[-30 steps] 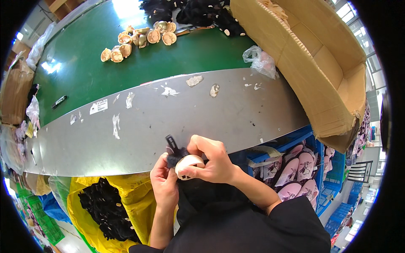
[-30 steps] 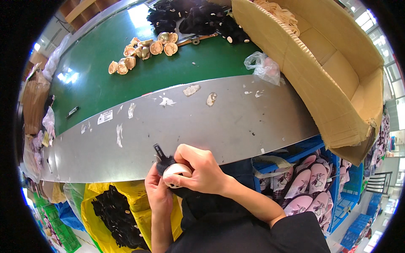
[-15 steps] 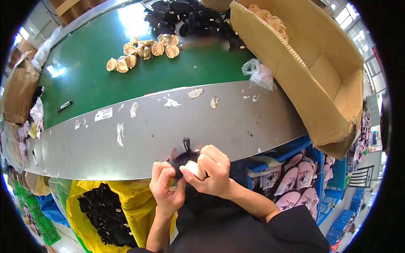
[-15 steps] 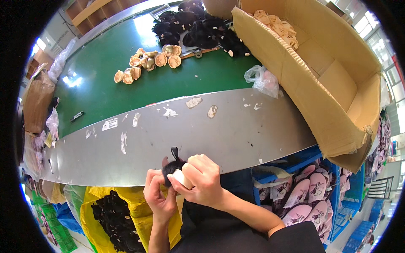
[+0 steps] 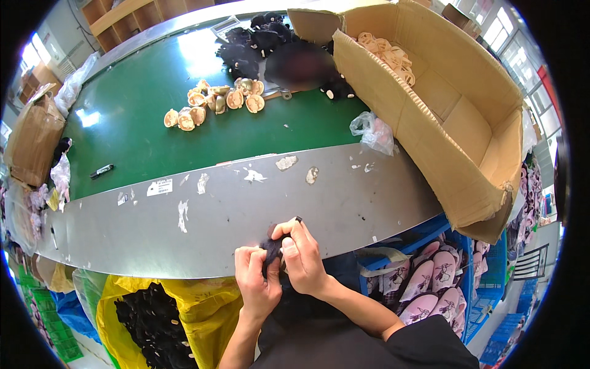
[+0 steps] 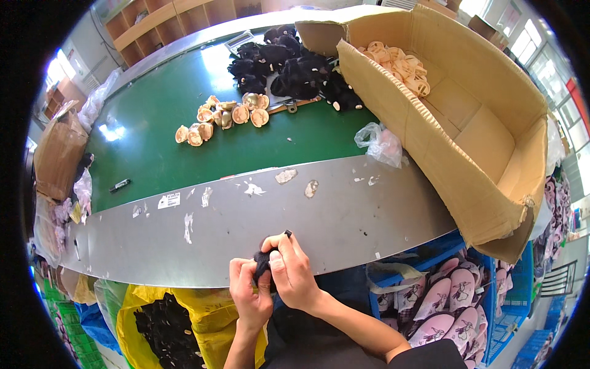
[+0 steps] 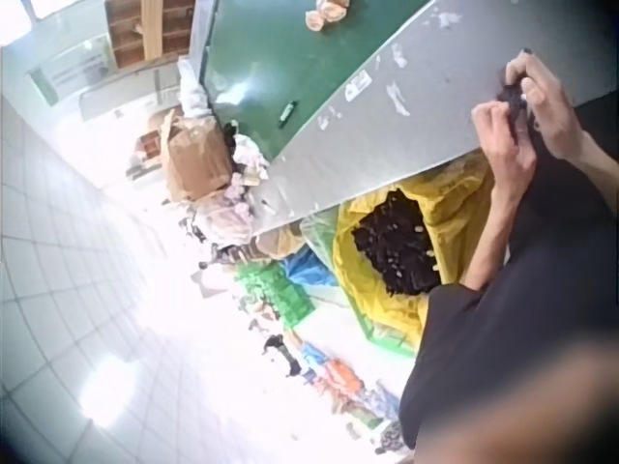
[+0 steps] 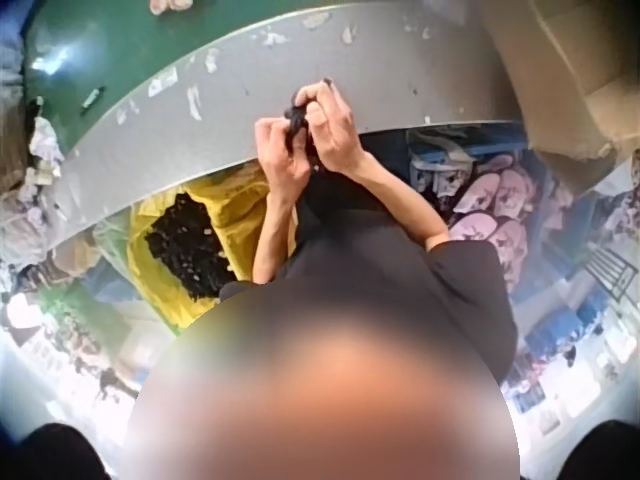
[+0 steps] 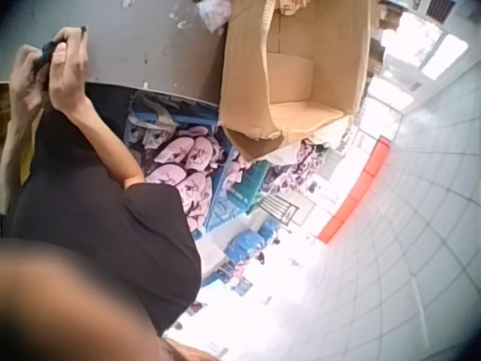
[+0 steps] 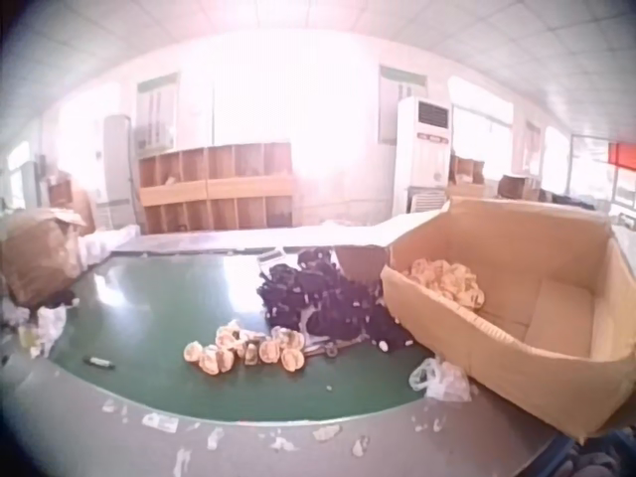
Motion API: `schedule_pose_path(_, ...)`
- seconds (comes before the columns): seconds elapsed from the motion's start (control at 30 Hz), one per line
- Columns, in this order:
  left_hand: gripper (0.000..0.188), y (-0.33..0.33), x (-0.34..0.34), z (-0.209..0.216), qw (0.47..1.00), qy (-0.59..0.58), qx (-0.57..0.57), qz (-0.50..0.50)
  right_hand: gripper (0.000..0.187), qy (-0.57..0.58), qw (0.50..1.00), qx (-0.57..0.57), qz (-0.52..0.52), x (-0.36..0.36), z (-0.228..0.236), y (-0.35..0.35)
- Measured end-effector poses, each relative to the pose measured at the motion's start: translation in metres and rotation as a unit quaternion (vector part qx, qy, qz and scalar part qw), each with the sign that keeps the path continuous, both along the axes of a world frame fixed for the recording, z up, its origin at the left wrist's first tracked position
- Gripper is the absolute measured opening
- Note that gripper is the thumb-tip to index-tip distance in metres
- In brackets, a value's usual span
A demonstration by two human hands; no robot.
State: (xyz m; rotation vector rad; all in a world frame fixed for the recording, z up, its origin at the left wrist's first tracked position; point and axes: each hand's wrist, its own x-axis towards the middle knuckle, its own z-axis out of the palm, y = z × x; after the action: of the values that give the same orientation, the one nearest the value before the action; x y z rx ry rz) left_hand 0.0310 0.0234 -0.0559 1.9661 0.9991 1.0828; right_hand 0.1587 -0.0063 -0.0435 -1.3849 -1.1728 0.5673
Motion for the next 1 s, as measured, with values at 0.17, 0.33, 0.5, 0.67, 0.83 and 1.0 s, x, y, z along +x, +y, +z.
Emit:
schedule_pose_path(0.17, 0.012, 0.006, 0.015, -0.004, 0.999, 0.009, 0.049, 0.016, 0.012, -0.04, 0.998, -0.011, -0.047, -0.005, -0.003, 0.008)
schedule_pose_path(0.33, 0.013, 0.012, 0.014, -0.009, 0.998, 0.024, 0.058, 0.026, 0.009, -0.06, 0.994, -0.005, -0.09, -0.002, -0.011, 0.015)
schedule_pose_path(0.5, 0.013, 0.011, 0.016, -0.009, 0.995, 0.042, 0.073, 0.051, 0.006, -0.083, 0.987, 0.018, -0.138, 0.01, -0.017, 0.024)
schedule_pose_path(0.67, 0.011, 0.006, 0.015, -0.011, 0.995, 0.043, 0.059, 0.065, 0.015, -0.038, 0.993, 0.0, -0.11, 0.017, -0.009, 0.029)
schedule_pose_path(0.83, 0.012, 0.002, 0.016, -0.009, 0.998, 0.044, 0.047, 0.024, 0.026, 0.057, 0.994, -0.075, -0.062, 0.017, -0.009, 0.02)
schedule_pose_path(1.0, 0.014, 0.008, 0.019, -0.009, 0.994, 0.02, 0.102, -0.028, 0.033, 0.068, 0.995, -0.045, -0.062, 0.017, -0.018, 0.022)
